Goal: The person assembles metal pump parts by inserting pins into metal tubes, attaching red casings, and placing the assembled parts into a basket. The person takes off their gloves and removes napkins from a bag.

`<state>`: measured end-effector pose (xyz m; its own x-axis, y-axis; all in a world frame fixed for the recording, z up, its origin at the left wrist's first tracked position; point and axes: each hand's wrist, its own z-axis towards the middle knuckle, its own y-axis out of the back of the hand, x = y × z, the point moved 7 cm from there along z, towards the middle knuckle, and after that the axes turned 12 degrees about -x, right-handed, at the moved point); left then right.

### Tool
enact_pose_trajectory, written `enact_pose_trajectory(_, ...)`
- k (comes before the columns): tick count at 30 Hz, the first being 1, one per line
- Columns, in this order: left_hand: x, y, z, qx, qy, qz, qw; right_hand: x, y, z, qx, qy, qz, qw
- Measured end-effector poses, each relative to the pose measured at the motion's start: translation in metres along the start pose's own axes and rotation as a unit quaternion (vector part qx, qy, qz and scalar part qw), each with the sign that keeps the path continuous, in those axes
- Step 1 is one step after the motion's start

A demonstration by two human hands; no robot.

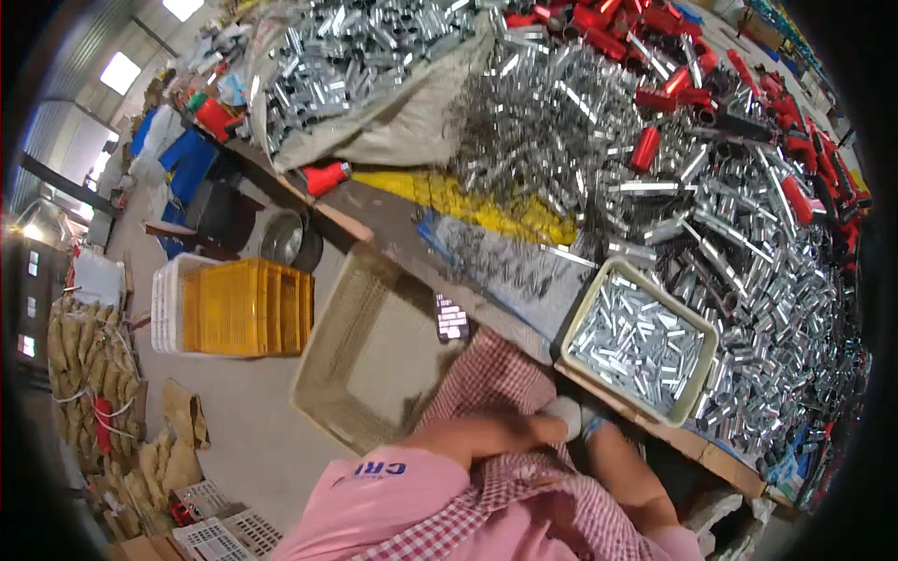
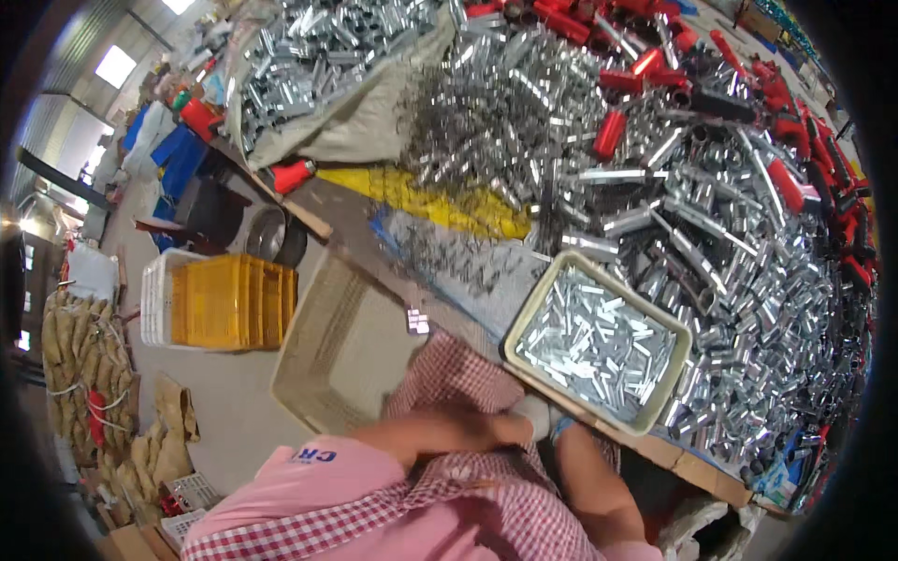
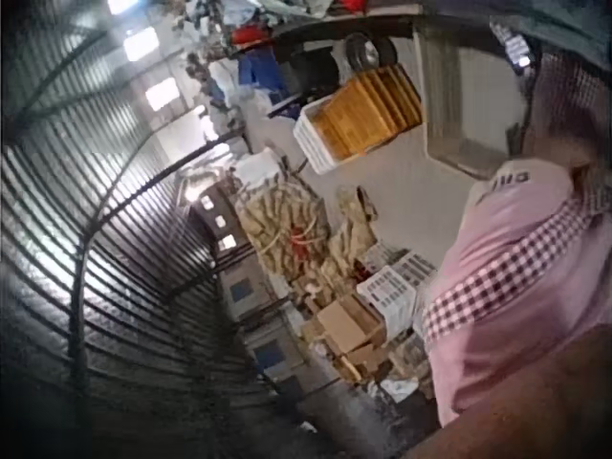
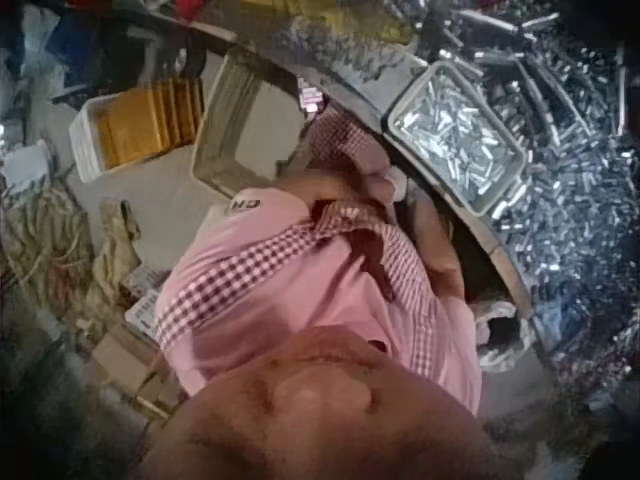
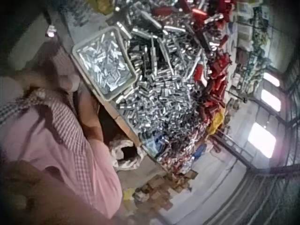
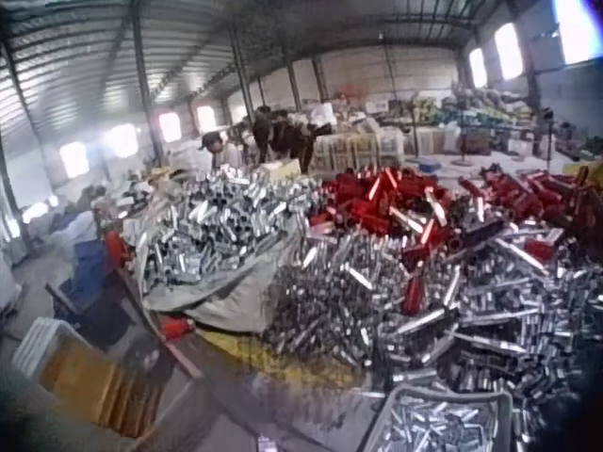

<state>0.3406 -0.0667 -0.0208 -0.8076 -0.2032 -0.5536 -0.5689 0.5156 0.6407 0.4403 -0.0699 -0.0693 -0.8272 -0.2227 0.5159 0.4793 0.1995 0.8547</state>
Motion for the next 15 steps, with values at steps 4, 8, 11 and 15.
enact_pose_trajectory(4,-0.02,0.009,0.002,0.047,0.007,0.012,0.999,-0.006,0.014,-0.016,0.053,-0.018,0.008,0.998)
enact_pose_trajectory(8,0.049,-0.104,0.044,-0.012,0.07,-0.018,0.997,-0.008,0.035,-0.015,0.096,-0.022,0.009,0.995)
enact_pose_trajectory(11,0.004,-0.051,0.023,0.076,0.014,-0.019,0.997,0.02,0.059,0.001,0.13,-0.065,0.008,0.989)
enact_pose_trajectory(15,-0.033,-0.002,-0.011,0.0,-0.077,-0.099,0.992,0.039,0.087,0.006,0.14,-0.082,-0.012,0.987)
